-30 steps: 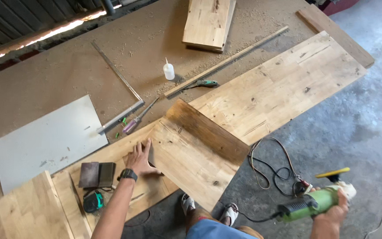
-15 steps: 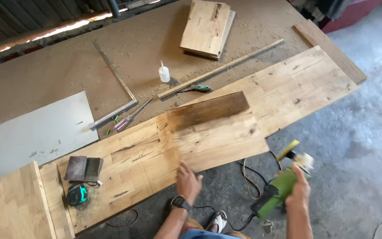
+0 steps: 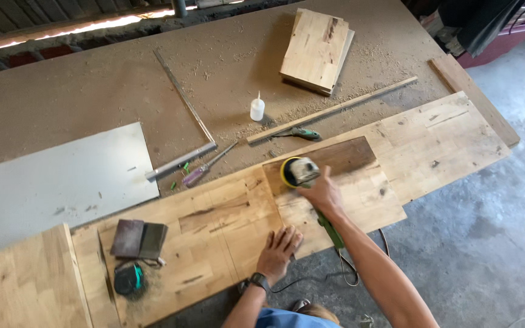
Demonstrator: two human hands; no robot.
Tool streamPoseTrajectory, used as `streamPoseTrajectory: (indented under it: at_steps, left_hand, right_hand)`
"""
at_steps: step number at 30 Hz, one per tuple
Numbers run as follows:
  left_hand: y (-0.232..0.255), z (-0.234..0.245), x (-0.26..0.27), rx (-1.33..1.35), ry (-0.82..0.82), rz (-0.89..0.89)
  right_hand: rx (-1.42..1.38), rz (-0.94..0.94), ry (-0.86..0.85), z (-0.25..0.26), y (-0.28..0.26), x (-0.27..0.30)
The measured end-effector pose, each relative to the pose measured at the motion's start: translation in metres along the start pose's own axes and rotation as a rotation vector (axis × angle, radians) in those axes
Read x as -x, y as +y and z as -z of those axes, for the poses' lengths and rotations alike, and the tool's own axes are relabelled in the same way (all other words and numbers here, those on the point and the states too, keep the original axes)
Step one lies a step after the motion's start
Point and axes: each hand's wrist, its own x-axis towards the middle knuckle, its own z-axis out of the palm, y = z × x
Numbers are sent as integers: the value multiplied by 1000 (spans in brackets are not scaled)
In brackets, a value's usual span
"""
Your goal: The person uses an orbital sander to smooth the surface of a wooden plank on a workbench. They move the sander across the wood, flip the plank over to sand the other side, and continue sanding until the task is complete.
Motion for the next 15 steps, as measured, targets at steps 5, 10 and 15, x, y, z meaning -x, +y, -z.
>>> streamPoseTrajectory:
  at_steps: [5, 10, 15]
  left_hand:
    - [-4, -8, 2, -44, 129, -14]
    - [-4, -12, 2, -68, 161, -11]
    - [-2, -6, 1, -26, 204, 8]
  right_hand:
    - [324, 112, 43, -60, -18, -51]
    - [396, 124, 29, -77, -25, -71]
    - [451, 81, 25, -75, -23, -81]
